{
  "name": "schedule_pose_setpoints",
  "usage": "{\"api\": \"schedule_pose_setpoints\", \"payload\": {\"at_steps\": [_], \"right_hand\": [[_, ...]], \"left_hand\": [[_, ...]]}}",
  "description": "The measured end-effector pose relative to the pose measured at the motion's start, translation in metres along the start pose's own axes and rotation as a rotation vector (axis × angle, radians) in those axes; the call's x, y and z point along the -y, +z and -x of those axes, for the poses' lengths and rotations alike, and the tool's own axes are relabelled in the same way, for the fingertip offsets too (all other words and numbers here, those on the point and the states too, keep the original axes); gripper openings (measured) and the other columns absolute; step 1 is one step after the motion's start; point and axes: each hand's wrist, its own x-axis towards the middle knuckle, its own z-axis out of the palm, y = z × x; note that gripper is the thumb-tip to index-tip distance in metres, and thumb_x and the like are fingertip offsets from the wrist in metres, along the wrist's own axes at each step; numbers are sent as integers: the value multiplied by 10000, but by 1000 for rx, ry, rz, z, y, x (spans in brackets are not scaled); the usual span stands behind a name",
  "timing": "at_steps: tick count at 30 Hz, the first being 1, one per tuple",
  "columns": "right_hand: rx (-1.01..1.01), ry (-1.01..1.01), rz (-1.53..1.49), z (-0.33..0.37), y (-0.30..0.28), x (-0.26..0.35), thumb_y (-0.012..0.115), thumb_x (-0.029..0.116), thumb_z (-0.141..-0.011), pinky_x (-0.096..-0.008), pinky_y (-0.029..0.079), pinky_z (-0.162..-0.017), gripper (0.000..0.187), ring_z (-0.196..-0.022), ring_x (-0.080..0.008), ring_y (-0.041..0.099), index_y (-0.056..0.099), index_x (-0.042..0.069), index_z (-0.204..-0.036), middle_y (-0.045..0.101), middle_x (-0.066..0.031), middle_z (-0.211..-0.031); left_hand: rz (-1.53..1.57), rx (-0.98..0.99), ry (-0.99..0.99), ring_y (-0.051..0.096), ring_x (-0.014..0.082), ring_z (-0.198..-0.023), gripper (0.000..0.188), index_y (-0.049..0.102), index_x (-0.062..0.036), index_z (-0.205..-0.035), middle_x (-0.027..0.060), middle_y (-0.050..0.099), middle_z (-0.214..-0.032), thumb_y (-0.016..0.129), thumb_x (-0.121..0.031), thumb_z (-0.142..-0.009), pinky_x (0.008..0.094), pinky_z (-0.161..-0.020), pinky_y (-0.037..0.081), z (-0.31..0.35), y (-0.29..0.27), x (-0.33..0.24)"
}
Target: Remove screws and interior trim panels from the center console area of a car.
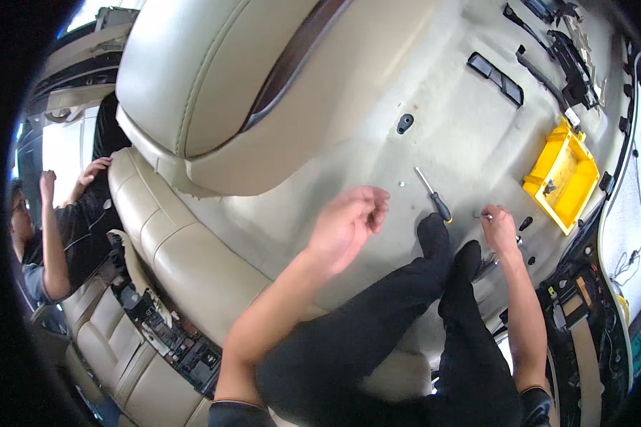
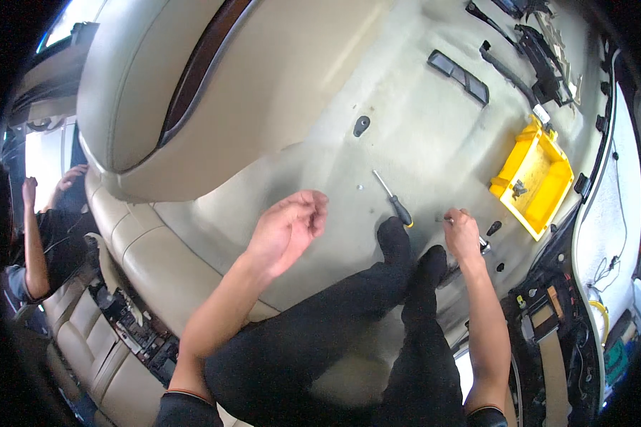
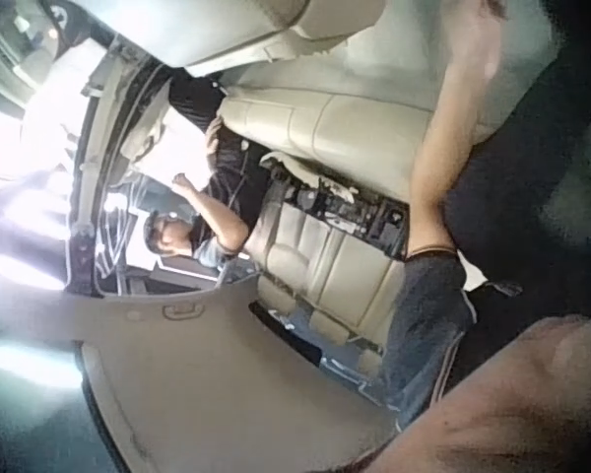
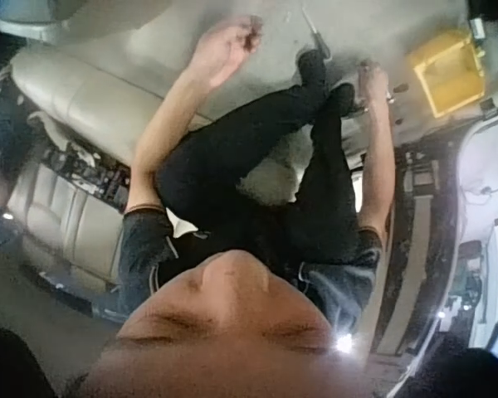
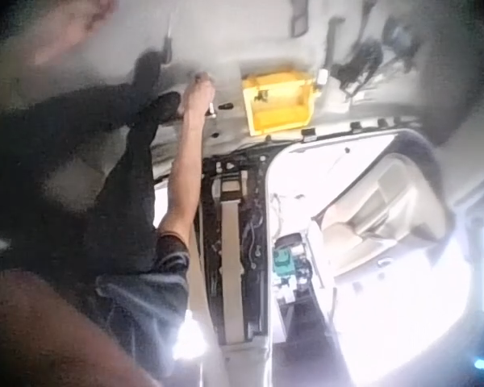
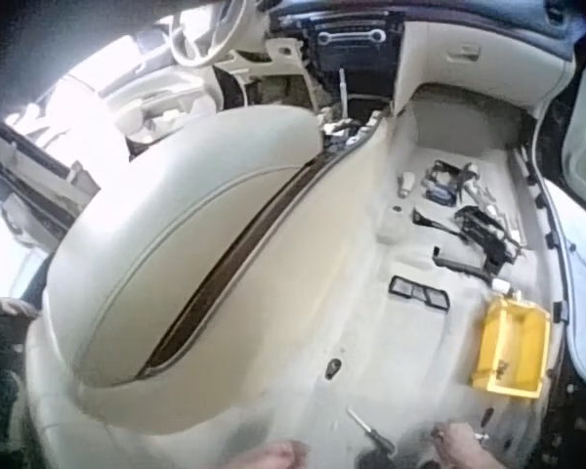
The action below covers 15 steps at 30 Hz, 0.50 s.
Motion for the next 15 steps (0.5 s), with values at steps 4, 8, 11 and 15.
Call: {"api": "schedule_pose_setpoints", "payload": {"at_steps": [4, 8, 11, 15], "right_hand": [[-41, -35, -37, -39, -19, 25, 649, 105, -788, -438, 492, -785, 146, -855, -401, 615, 658, 26, -911, 620, -215, -864], [123, 0, -411, -84, -31, 45, 587, 159, -895, -343, 482, -648, 191, -696, -228, 598, 619, 0, -998, 642, -157, -910], [295, 336, -980, -98, -49, 94, 472, 229, -996, -219, 390, -530, 282, -589, -74, 442, 520, -21, -1116, 630, -133, -1018], [308, 402, -1260, -102, -60, 116, 437, 254, -1010, -190, 340, -470, 293, -560, -82, 414, 486, -13, -1121, 622, -193, -1019]], "left_hand": [[-22, 67, -16, 530, 159, -859, 218, 583, -10, -1066, 80, 599, -990, 492, -16, -869, 293, -791, 427, 6, -24, 2], [42, 92, -43, 564, 215, -1091, 237, 561, -2, -1121, 128, 605, -1111, 528, 11, -887, 340, -941, 450, -3, -30, 11], [127, 66, 12, 530, 241, -1188, 231, 546, 16, -1125, 142, 586, -1151, 563, 7, -895, 352, -1023, 427, -1, -32, 14], [135, -4, 23, 528, 244, -1196, 215, 545, 25, -1106, 153, 571, -1175, 577, 1, -895, 347, -1064, 402, -4, -27, 17]]}}
